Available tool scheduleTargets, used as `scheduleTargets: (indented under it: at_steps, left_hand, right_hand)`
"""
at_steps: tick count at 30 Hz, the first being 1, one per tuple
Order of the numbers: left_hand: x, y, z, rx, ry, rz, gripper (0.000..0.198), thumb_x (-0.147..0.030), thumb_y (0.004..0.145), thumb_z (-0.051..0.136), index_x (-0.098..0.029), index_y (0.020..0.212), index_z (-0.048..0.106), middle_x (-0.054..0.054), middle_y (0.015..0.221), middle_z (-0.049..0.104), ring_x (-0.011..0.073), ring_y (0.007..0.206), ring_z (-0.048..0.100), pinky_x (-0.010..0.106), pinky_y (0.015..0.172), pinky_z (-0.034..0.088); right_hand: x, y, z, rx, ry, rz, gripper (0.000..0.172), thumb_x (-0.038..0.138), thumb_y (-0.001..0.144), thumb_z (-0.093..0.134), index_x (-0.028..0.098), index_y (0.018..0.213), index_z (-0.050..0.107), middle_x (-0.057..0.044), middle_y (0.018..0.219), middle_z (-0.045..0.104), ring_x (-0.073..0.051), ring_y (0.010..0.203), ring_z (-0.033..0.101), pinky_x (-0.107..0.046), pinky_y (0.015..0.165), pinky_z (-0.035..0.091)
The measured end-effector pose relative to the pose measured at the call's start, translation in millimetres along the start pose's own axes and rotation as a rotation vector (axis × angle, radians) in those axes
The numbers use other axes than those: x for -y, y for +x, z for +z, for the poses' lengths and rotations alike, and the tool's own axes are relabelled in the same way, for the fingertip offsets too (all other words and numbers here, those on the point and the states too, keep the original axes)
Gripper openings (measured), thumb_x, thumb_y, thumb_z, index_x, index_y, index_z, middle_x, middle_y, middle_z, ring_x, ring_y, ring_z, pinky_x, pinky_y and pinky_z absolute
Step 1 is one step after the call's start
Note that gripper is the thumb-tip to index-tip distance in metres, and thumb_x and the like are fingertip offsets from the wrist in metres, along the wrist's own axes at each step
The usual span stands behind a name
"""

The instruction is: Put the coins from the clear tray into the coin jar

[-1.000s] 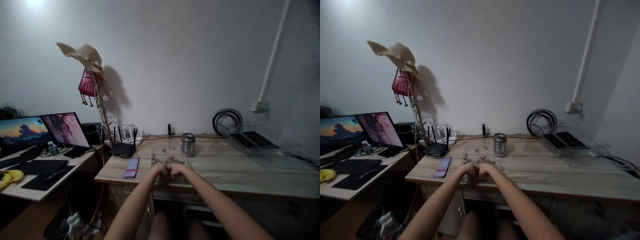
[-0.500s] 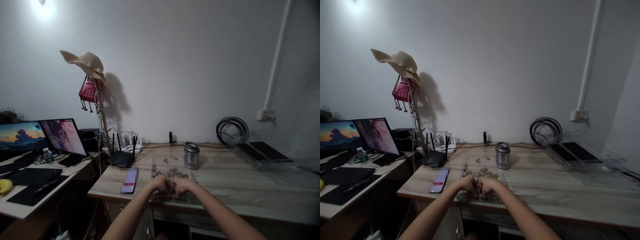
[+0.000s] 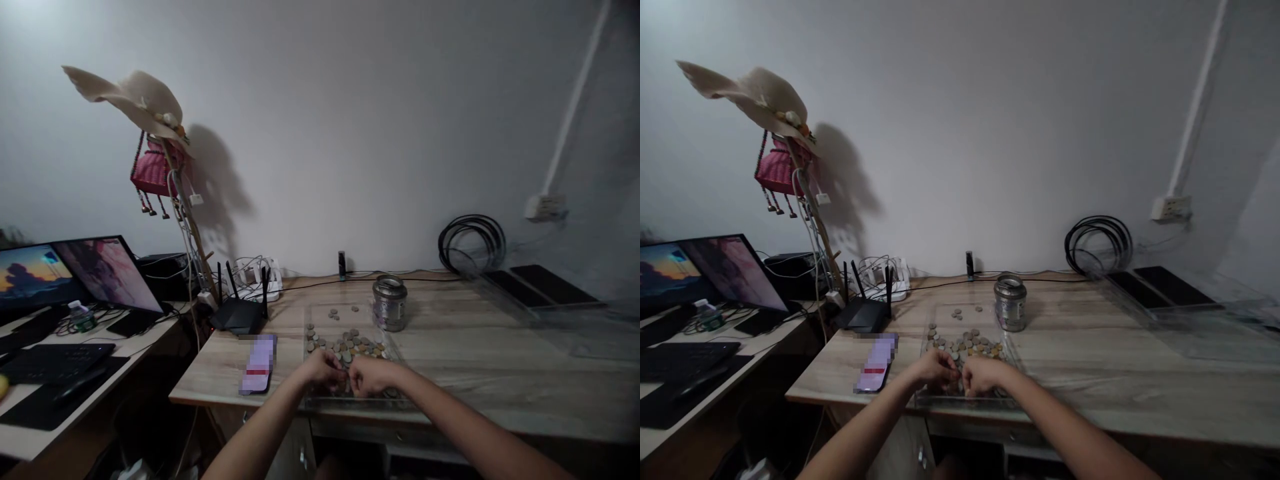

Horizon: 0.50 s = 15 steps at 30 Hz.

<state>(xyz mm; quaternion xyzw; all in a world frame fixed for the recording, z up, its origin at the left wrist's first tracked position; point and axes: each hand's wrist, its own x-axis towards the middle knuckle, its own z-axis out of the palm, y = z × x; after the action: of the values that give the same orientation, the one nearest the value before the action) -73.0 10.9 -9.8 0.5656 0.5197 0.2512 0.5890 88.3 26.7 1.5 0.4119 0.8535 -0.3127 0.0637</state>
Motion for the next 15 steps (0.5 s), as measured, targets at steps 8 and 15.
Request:
scheduleTargets:
  at_steps: [8,15]
  left_hand:
    - [-16,24,-14.9,-0.008,-0.864,-0.159,0.002,-0.01,0.068,0.051,-0.012,0.069,0.052,-0.002,0.051,0.051,0.0035,0.041,0.047,0.012,0.042,0.04]
    - [-37,70,-11.9,0.12,-0.841,-0.247,0.015,-0.019,0.071,0.042,-0.011,0.06,0.047,0.001,0.045,0.047,0.0011,0.029,0.031,0.009,0.027,0.014]
  right_hand:
    - [-21,9,-21,-0.327,0.559,-0.002,0.019,0.032,0.059,0.056,0.014,0.064,0.053,0.003,0.049,0.052,-0.009,0.041,0.048,-0.02,0.041,0.039]
    - [-9,31,-80,-0.524,0.73,-0.093,0.028,0.04,0.06,0.06,0.014,0.067,0.056,0.003,0.047,0.052,-0.007,0.041,0.046,-0.02,0.042,0.04]
